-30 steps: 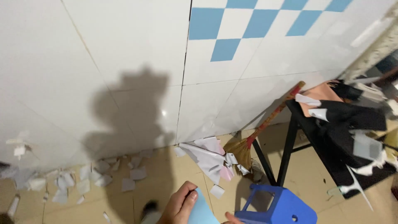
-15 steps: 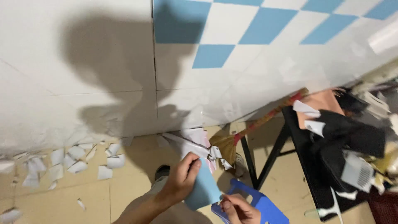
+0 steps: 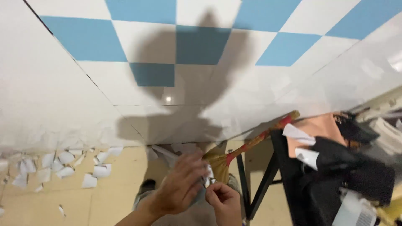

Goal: Cutting paper templates and applying blue vinyl stickers to a tiled wall to create a checkered pattern.

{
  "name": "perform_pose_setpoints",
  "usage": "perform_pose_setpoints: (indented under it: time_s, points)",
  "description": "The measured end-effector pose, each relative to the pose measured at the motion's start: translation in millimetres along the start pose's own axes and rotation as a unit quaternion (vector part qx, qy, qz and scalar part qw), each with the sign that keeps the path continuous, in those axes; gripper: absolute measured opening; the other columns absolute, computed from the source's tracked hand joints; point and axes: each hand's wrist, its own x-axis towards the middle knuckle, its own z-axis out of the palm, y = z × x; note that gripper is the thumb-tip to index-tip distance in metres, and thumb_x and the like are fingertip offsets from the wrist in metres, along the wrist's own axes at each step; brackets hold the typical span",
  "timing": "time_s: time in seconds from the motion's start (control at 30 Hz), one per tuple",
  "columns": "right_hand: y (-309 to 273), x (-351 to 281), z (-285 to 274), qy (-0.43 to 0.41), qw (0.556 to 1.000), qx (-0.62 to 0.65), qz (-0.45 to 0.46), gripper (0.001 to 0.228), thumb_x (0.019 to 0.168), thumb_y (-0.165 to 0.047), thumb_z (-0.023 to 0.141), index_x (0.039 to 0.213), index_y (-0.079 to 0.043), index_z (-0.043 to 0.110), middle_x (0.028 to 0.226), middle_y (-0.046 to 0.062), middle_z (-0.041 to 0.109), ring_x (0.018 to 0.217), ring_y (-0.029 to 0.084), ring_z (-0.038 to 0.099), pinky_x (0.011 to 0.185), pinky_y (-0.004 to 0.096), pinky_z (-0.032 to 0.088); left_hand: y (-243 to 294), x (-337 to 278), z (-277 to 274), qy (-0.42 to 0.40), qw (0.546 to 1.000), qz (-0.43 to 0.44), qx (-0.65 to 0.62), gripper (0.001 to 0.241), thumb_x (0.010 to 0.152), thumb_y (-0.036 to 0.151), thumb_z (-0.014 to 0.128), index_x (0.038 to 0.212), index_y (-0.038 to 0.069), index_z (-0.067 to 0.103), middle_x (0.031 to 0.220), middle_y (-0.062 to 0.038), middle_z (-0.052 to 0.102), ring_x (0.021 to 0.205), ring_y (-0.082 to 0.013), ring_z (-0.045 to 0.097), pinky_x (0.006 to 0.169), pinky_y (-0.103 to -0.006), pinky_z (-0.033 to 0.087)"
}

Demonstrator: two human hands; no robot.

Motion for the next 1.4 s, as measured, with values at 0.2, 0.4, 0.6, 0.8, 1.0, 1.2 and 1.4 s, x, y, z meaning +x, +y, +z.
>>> perform_pose_setpoints:
  time_s: [0.2, 0.4, 0.6, 0.8, 1.0, 1.2, 1.4]
  points:
    - [-17.7, 49.3, -86.8, -0.126, 0.982, 0.086, 0.107, 0.025, 0.095, -0.006, 0.071, 0.076, 0.007, 0.062, 0.061, 0.013, 0.035, 0.053, 0.025, 0.030, 0.057, 0.039, 0.025, 35.0, 43.6, 65.4, 0.053, 0.997, -0.044, -0.047, 0.022, 0.107, 0.020, 0.038, 0.101, 0.007, 0.055, 0.085, -0.009, 0.053, 0.079, -0.0268, 0.052, 0.110, -0.0548, 0.037]
    - [-39.0, 73.1, -112.0, -0.220, 0.957, 0.125, 0.144, 0.021, 0.095, -0.018, 0.072, 0.090, 0.001, 0.065, 0.079, 0.009, 0.059, 0.070, 0.020, 0.051, 0.069, 0.033, 0.037, 30.0, 56.9, 107.0, 0.111, 0.992, -0.022, -0.050, 0.021, 0.107, 0.019, 0.037, 0.104, 0.005, 0.052, 0.085, -0.011, 0.052, 0.077, -0.0300, 0.052, 0.105, -0.0579, 0.040]
    - [-63.7, 87.5, -110.5, -0.274, 0.948, 0.111, 0.115, 0.018, 0.093, -0.016, 0.072, 0.087, 0.000, 0.066, 0.084, 0.010, 0.060, 0.077, 0.022, 0.054, 0.070, 0.036, 0.041, 30.6, 65.9, 104.6, 0.137, 0.988, 0.023, 0.068, 0.031, 0.109, 0.019, 0.038, 0.110, -0.004, 0.060, 0.098, -0.023, 0.063, 0.085, -0.0383, 0.057, 0.096, -0.0602, 0.047]
    - [-103.2, 87.6, -89.2, -0.262, 0.954, 0.059, 0.136, 0.040, 0.088, -0.014, 0.071, 0.115, 0.015, 0.071, 0.098, 0.025, 0.074, 0.087, 0.034, 0.070, 0.077, 0.044, 0.052, 34.3, 73.0, 94.4, 0.137, 0.986, 0.010, 0.094, 0.018, 0.105, 0.012, 0.052, 0.110, -0.003, 0.061, 0.100, -0.021, 0.061, 0.089, -0.0369, 0.056, 0.086, -0.0479, 0.043]
    - [-82.9, 118.0, -111.9, -0.298, 0.951, 0.020, 0.074, 0.030, 0.081, -0.024, 0.082, 0.088, 0.003, 0.071, 0.054, 0.001, 0.058, 0.053, 0.009, 0.054, 0.062, 0.020, 0.037, 18.7, 67.8, 103.3, 0.143, 0.971, 0.018, 0.189, 0.025, 0.101, 0.021, 0.068, 0.117, 0.004, 0.062, 0.107, -0.012, 0.067, 0.098, -0.0271, 0.062, 0.097, -0.0430, 0.050]
    - [-105.5, 98.4, -100.8, -0.373, 0.922, 0.029, 0.102, 0.026, 0.087, -0.022, 0.075, 0.072, -0.006, 0.060, 0.059, 0.000, 0.047, 0.054, 0.012, 0.043, 0.057, 0.028, 0.036, 32.9, 68.1, 95.9, 0.111, 0.980, -0.010, 0.163, 0.020, 0.102, 0.016, 0.066, 0.116, 0.003, 0.060, 0.109, -0.009, 0.065, 0.100, -0.0278, 0.059, 0.098, -0.0433, 0.048]
    - [-113.4, 90.6, -99.9, -0.370, 0.923, 0.005, 0.103, 0.038, 0.082, -0.030, 0.081, 0.063, -0.011, 0.054, 0.057, -0.001, 0.044, 0.054, 0.013, 0.038, 0.058, 0.029, 0.030, 35.3, 67.8, 93.9, 0.071, 0.992, -0.082, 0.060, 0.019, 0.100, 0.015, 0.067, 0.114, 0.007, 0.057, 0.102, -0.009, 0.066, 0.098, -0.0278, 0.064, 0.096, -0.0418, 0.050]
